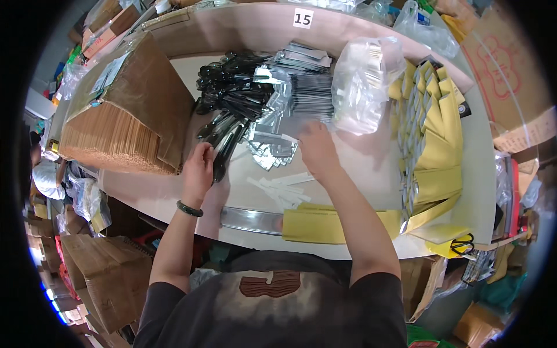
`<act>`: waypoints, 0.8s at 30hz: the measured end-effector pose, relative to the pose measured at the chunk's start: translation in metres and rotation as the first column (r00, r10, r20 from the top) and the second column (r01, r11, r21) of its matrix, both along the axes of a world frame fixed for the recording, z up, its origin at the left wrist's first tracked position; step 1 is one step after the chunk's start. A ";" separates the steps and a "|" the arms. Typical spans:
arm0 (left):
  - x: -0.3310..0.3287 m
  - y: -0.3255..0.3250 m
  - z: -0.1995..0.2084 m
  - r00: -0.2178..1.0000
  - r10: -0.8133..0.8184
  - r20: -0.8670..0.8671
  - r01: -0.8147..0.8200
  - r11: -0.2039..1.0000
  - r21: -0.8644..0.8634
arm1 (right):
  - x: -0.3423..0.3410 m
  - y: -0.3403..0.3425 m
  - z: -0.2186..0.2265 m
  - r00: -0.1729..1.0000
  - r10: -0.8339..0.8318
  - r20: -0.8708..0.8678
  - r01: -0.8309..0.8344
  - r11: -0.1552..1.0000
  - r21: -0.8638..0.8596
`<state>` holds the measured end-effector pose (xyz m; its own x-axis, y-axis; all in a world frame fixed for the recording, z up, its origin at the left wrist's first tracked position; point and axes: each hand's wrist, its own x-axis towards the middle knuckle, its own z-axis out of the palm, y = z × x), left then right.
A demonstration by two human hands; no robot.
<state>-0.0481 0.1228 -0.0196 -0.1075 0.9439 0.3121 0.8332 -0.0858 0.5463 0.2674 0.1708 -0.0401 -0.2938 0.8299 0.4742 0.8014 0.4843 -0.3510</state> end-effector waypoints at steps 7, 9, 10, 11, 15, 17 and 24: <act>0.001 -0.071 0.008 0.972 0.024 0.234 0.013 0.988 -0.153 | -0.001 -0.003 0.001 1.000 -0.012 -0.004 0.012 1.000 -0.001; 0.006 -0.092 -0.015 0.977 -0.176 0.121 0.185 0.980 -0.069 | -0.004 0.002 -0.005 0.952 -0.108 -0.286 0.007 0.943 -0.333; 0.013 -0.101 -0.012 0.980 -0.166 0.107 0.178 0.977 -0.115 | -0.005 0.003 -0.002 0.952 -0.106 -0.288 0.003 0.941 -0.337; 0.019 -0.106 -0.009 0.983 -0.157 0.092 0.170 0.972 -0.160 | -0.004 0.003 0.002 0.996 -0.033 -0.086 0.018 0.986 -0.168; 0.020 -0.110 0.000 0.980 -0.086 0.180 0.100 0.993 -0.069 | -0.008 -0.004 0.002 0.911 -0.204 -0.358 0.038 0.907 -0.419; 0.014 -0.115 0.003 0.982 -0.083 0.172 0.086 0.996 -0.013 | -0.012 -0.013 0.012 0.863 -0.279 -0.420 0.002 0.835 -0.550; 0.014 -0.127 -0.003 0.965 -0.143 0.219 0.158 0.986 -0.055 | 0.002 -0.018 -0.010 0.965 -0.203 -0.164 0.176 0.970 -0.165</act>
